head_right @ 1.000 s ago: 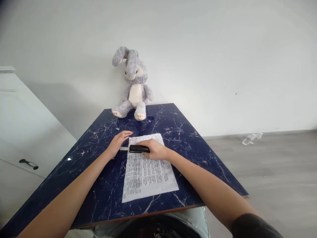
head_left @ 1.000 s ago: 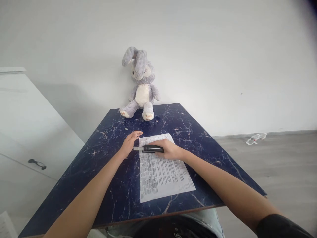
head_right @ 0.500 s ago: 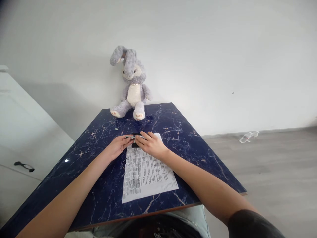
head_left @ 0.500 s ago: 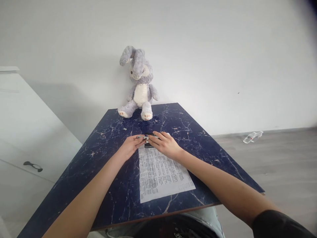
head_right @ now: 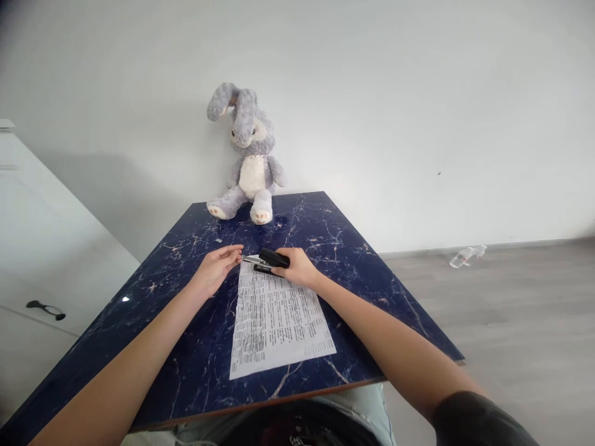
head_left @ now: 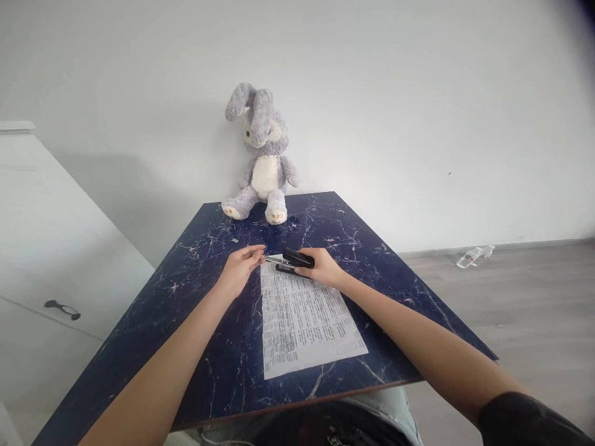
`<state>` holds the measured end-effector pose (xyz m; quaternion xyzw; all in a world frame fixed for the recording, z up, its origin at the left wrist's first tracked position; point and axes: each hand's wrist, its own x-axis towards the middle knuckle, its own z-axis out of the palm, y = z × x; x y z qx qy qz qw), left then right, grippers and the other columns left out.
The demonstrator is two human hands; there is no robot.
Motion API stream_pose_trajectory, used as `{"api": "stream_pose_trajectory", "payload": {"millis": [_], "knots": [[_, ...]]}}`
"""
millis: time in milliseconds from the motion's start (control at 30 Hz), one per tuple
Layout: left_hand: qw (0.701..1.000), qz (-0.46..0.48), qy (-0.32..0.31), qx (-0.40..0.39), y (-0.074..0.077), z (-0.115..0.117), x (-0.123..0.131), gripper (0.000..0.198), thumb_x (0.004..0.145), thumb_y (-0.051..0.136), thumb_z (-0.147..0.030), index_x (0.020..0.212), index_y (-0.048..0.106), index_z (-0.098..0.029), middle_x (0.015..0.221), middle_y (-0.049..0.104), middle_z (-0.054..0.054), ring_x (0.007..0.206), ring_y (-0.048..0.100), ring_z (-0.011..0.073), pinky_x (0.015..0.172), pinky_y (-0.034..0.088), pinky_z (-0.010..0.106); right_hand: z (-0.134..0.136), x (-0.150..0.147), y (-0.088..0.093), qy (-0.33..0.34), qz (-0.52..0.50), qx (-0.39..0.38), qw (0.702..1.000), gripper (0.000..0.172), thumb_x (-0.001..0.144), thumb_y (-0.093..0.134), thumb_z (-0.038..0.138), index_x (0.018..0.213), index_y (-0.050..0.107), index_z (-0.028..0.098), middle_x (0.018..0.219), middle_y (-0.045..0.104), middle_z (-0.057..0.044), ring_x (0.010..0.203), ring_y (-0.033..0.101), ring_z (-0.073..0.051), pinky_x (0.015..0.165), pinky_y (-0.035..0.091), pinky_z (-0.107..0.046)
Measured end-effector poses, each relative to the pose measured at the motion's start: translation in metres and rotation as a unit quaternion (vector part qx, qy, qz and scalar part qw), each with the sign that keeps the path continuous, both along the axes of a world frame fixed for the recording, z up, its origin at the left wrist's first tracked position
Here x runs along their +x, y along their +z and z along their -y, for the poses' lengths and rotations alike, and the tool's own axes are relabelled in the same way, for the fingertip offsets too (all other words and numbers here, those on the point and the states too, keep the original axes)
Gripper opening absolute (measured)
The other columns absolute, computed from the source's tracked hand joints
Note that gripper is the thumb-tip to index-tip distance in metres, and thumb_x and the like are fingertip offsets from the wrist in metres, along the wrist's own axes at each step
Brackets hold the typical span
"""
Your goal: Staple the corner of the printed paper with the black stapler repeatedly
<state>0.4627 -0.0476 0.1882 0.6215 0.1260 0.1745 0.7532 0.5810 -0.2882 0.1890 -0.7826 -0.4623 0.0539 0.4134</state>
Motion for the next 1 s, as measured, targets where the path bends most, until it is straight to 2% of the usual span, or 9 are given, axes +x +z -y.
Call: {"api": "stream_pose_trajectory", "payload": {"millis": [100, 333, 533, 700, 767, 867, 1000], "knots": [[1.000, 0.008, 0.010, 0.027, 0.002, 0.001, -0.001, 0.035, 0.075, 0.087, -0.030, 0.105, 0.078, -0.014, 0.098, 0.074, 0.009, 0.086, 0.069, 0.0166, 0.097, 0.057, 0.040, -0.001, 0.000, 0.001, -0.017, -0.017, 0.004, 1.000, 0.017, 0.080, 0.072, 0.032, 0.087, 0.067, 0.017, 0.077, 0.064, 0.000, 0.068, 0.055, -0.016, 0.063, 0.036, -0.027], [0.992, 0.041, 0.034, 0.110, 0.006, 0.009, -0.006, 0.042, 0.077, 0.084, -0.050, 0.099, 0.077, -0.014, 0.088, 0.076, 0.009, 0.077, 0.071, 0.0208, 0.082, 0.061, 0.042, 0.000, 0.005, -0.002, -0.011, -0.061, 0.002, 0.998, 0.020, 0.080, 0.072, 0.036, 0.086, 0.066, 0.017, 0.077, 0.062, 0.000, 0.070, 0.054, -0.017, 0.063, 0.036, -0.027], [0.986, 0.061, 0.027, 0.153, 0.009, 0.013, -0.005, 0.043, 0.079, 0.083, -0.047, 0.106, 0.075, -0.015, 0.092, 0.077, 0.010, 0.081, 0.073, 0.0228, 0.084, 0.060, 0.042, 0.000, 0.004, -0.003, 0.007, -0.017, -0.004, 1.000, 0.017, 0.080, 0.073, 0.031, 0.088, 0.068, 0.017, 0.078, 0.063, 0.000, 0.069, 0.054, -0.016, 0.063, 0.037, -0.027], [0.972, 0.103, 0.014, 0.211, 0.014, 0.020, -0.009, 0.037, 0.086, 0.075, -0.049, 0.106, 0.075, -0.017, 0.084, 0.074, 0.007, 0.068, 0.068, 0.0181, 0.068, 0.058, 0.034, 0.000, 0.000, -0.002, 0.066, 0.042, -0.025, 0.997, 0.014, 0.081, 0.076, 0.025, 0.090, 0.070, 0.016, 0.081, 0.068, -0.003, 0.072, 0.060, -0.018, 0.069, 0.044, -0.030], [0.965, 0.110, 0.002, 0.236, 0.016, 0.025, -0.012, 0.033, 0.089, 0.073, -0.048, 0.103, 0.076, -0.018, 0.079, 0.072, 0.005, 0.060, 0.063, 0.0153, 0.059, 0.053, 0.029, -0.001, -0.003, 0.002, 0.074, 0.076, 0.009, 0.994, 0.024, 0.084, 0.078, 0.032, 0.101, 0.071, 0.017, 0.093, 0.071, -0.007, 0.083, 0.065, -0.022, 0.076, 0.049, -0.034], [0.957, 0.109, -0.008, 0.270, 0.017, 0.033, -0.015, 0.029, 0.090, 0.072, -0.047, 0.100, 0.078, -0.020, 0.077, 0.071, 0.005, 0.057, 0.058, 0.0139, 0.053, 0.046, 0.027, -0.001, -0.010, 0.010, 0.070, 0.131, 0.113, 0.982, 0.041, 0.090, 0.075, 0.042, 0.124, 0.066, 0.021, 0.116, 0.070, -0.012, 0.105, 0.064, -0.027, 0.092, 0.053, -0.044], [0.943, 0.118, -0.018, 0.310, 0.020, 0.045, -0.020, 0.028, 0.087, 0.073, -0.049, 0.092, 0.081, -0.022, 0.080, 0.071, 0.006, 0.064, 0.059, 0.0168, 0.061, 0.047, 0.030, 0.000, -0.017, 0.013, 0.107, 0.212, 0.176, 0.955, 0.035, 0.098, 0.067, 0.037, 0.131, 0.064, 0.024, 0.120, 0.067, -0.012, 0.109, 0.064, -0.026, 0.094, 0.057, -0.045]]}}
